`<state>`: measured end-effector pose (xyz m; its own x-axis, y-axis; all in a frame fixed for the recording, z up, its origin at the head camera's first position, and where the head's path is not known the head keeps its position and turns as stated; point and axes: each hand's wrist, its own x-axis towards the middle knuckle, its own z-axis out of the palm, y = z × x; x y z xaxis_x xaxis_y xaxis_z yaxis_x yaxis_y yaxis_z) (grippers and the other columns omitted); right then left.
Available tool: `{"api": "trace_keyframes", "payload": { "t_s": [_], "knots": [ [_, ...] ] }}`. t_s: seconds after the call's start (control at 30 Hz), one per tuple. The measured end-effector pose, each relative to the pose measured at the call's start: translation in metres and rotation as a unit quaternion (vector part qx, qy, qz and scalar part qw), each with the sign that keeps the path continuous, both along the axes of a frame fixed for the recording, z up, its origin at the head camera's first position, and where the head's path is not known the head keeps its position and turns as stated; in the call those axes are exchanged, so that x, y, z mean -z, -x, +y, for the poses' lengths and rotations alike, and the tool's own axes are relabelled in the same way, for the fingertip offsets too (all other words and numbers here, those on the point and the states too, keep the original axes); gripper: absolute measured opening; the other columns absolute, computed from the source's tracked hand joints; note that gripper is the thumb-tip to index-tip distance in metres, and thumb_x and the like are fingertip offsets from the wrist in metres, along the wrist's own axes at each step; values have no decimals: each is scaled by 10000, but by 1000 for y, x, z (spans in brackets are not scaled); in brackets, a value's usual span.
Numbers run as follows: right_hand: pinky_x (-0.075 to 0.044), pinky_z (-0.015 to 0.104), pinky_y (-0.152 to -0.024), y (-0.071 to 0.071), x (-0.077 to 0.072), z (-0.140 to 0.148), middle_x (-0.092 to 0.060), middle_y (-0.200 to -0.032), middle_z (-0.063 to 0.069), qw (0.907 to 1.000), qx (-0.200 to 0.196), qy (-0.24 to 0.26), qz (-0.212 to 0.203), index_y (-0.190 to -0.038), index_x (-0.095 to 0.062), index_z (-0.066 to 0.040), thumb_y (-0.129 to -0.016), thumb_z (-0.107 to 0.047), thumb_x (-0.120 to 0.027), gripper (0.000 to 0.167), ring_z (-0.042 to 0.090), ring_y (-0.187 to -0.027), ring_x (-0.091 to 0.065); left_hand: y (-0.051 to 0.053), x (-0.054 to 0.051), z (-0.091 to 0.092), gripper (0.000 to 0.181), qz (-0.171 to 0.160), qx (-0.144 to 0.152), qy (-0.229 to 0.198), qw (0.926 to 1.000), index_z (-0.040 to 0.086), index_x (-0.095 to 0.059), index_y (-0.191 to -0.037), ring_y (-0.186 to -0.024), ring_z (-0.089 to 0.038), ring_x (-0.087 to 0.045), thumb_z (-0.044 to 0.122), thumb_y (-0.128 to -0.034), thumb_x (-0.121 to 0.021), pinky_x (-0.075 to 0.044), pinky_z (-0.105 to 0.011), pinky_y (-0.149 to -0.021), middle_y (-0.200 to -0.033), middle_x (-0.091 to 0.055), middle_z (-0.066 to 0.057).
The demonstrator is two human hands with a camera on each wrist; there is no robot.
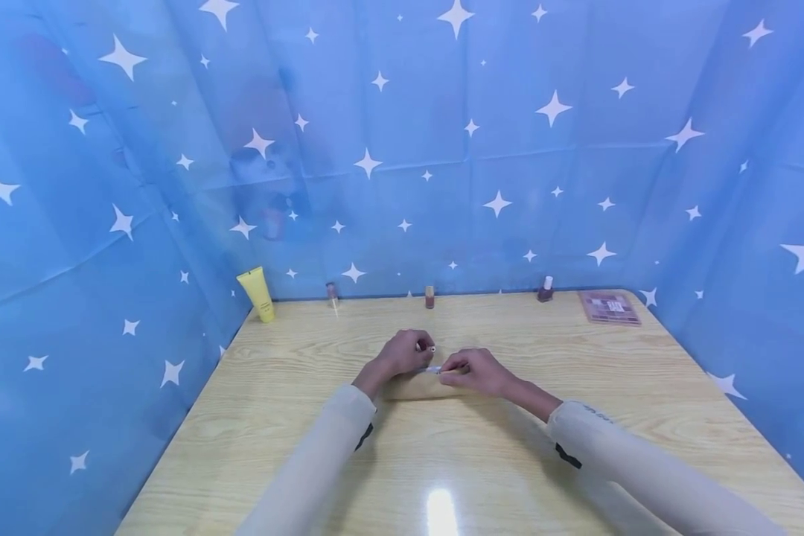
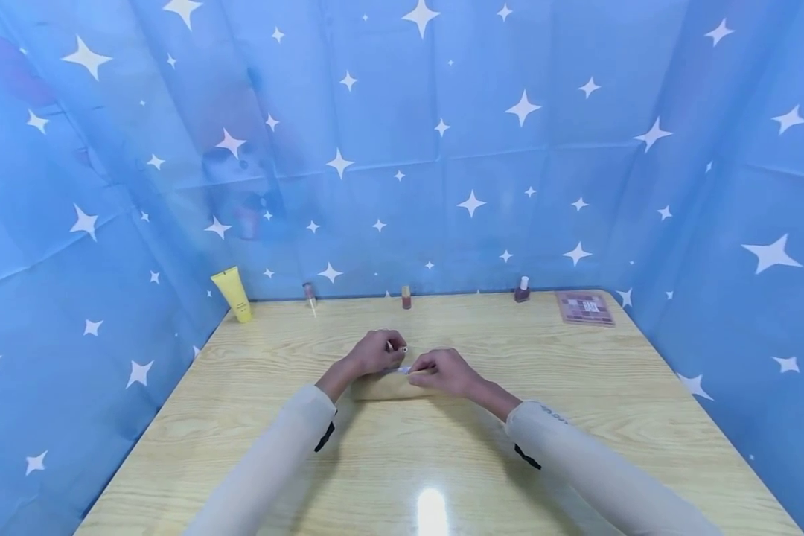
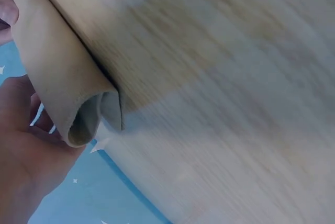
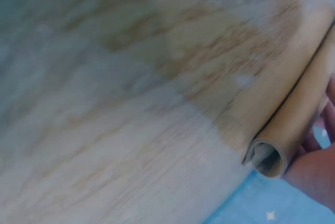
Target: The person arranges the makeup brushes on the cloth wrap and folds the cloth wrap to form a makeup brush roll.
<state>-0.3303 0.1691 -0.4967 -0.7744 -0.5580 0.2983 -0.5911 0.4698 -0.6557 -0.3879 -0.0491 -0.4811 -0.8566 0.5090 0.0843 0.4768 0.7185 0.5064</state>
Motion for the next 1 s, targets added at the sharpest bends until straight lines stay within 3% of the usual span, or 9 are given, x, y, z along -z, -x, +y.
{"api": "trace_keyframes", "payload": {
  "t_s": [0.3,0.53,0.8,1.0],
  "knots": [
    [-598,300,-815,2,2,1,-763,-949,6,10000,44,-14,-38,-1002,-807,-102,-972,-182,-757,99,162,-894,-713,-8,-6,-6,60,281,223,-423,9985,138,-793,-989,-729,-43,-605,187,-957,-780,-503,-216,-682,-844,-718,85],
    [-602,299,-810,2,4,1,-762,-922,-6,9998,139,96,105,-974,-817,-111,-951,-174,-777,78,163,-880,-711,-19,-11,-11,47,393,663,-480,9959,192,-818,-866,-649,-43,-588,197,-910,-831,-450,-188,-588,-722,-695,152],
    [-605,244,-781,2,5,2,-782,-931,-39,9990,408,165,-100,-949,-828,-158,-936,-202,-801,54,141,-895,-742,-27,-11,-15,69,267,895,-438,9947,159,-846,-971,-704,-109,-647,166,-953,-781,-463,-176,-593,-796,-736,114],
    [-604,249,-764,1,5,0,-774,-912,-41,9985,497,225,-58,-927,-812,-163,-931,-211,-808,48,131,-856,-738,-29,-10,-19,104,229,971,-326,9945,158,-843,-1024,-691,-49,-617,175,-974,-753,-477,-184,-620,-836,-753,85]
  ]
}}
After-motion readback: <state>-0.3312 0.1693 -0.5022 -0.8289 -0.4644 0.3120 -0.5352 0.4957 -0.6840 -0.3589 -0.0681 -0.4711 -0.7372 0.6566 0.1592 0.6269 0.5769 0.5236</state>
